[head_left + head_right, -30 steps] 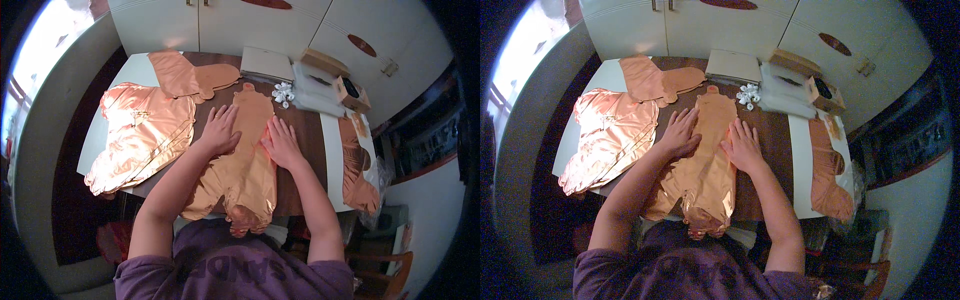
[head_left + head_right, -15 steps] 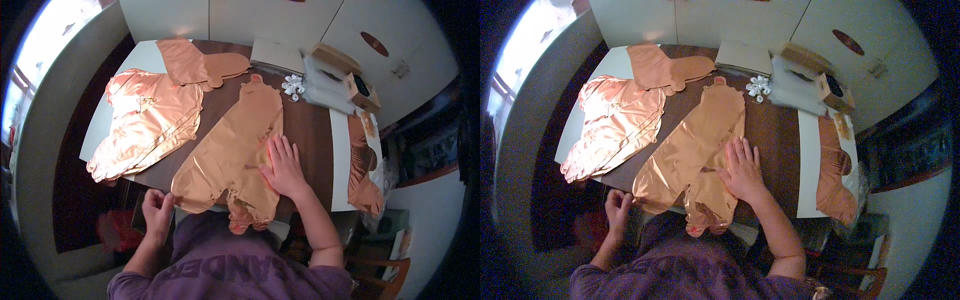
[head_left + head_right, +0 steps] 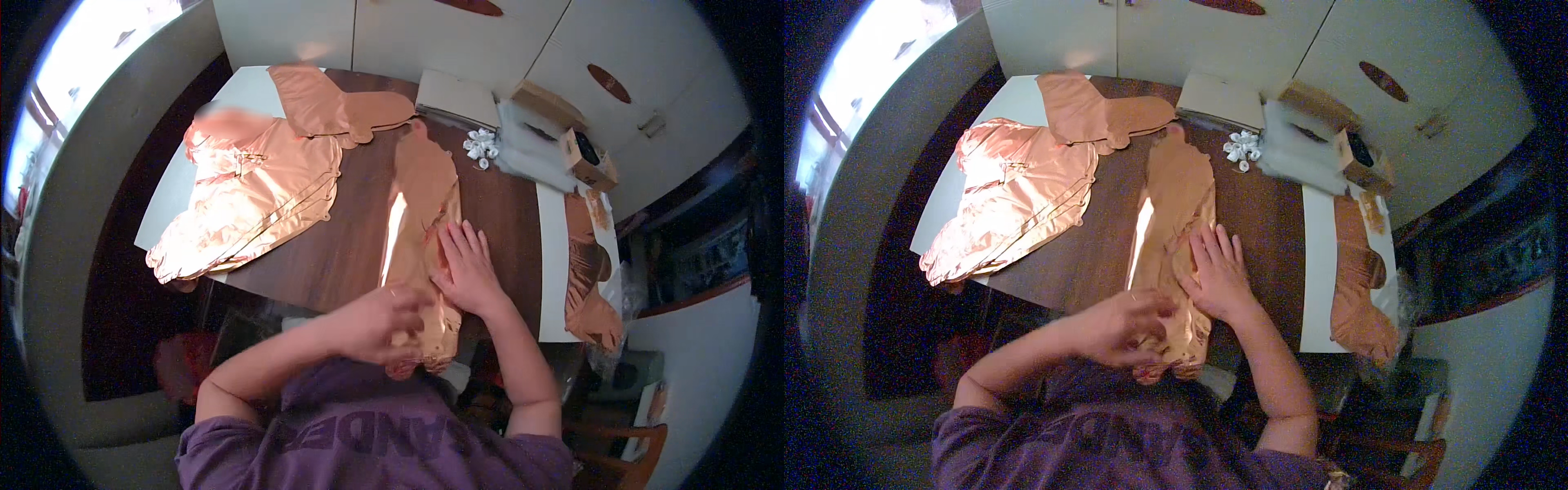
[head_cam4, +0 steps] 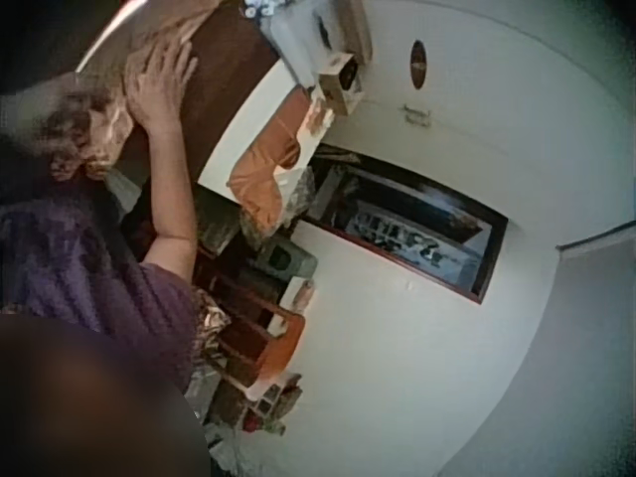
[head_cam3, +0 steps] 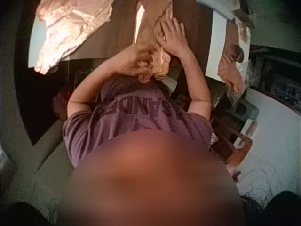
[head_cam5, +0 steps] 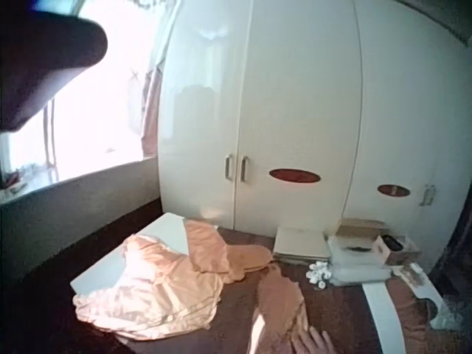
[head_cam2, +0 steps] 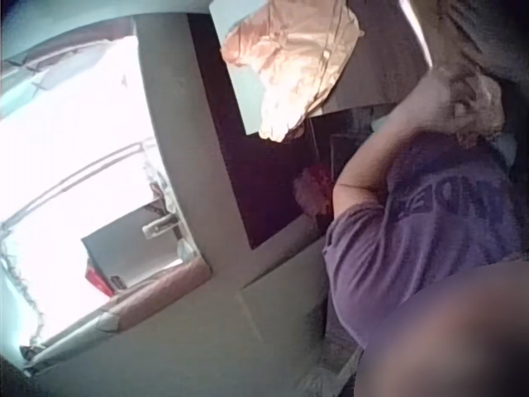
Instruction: Folding a metallic rose gold balloon and placing it into its retail packaging.
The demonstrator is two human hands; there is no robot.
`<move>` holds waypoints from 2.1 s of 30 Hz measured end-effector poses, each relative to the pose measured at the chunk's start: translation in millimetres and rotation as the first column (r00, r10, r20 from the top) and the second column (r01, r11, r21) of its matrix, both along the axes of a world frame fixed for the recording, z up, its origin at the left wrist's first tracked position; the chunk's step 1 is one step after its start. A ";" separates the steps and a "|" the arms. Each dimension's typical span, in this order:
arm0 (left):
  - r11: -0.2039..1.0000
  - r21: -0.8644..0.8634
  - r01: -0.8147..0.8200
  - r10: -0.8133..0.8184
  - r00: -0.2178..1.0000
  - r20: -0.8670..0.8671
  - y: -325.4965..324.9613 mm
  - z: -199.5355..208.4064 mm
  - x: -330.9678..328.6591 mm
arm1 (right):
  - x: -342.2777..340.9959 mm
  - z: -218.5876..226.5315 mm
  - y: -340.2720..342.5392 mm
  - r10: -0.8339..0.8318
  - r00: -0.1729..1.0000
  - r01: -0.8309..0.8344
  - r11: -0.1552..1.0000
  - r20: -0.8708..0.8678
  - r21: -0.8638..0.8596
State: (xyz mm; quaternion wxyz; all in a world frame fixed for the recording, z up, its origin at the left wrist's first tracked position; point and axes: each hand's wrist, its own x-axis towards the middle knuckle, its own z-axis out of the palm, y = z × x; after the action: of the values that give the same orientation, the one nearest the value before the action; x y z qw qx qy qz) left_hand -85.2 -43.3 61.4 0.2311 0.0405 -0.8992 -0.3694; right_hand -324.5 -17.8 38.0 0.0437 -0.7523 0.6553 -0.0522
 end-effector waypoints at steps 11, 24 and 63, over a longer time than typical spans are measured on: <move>0.807 -0.475 -0.352 0.493 0.844 0.213 -69.5 -54.0 -34.1 | -19.1 -3.0 -23.3 0.150 0.943 -0.073 0.965 0.298 -0.253; 0.689 -0.467 -0.554 0.705 0.660 0.258 -51.7 -37.9 -20.8 | -23.8 -5.5 -37.3 0.174 0.924 -0.031 0.922 0.340 -0.386; 0.706 -0.484 -0.516 0.665 0.719 0.203 -53.8 -39.9 -60.2 | 53.6 28.0 -189.3 -0.750 0.647 0.745 0.660 0.134 0.098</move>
State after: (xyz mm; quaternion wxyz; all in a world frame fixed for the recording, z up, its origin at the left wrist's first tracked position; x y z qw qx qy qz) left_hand -145.4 -97.1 21.5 0.1718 0.3517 -0.9175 -0.0706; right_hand -270.9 -207.1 65.9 0.0846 -0.4076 0.9019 -0.1155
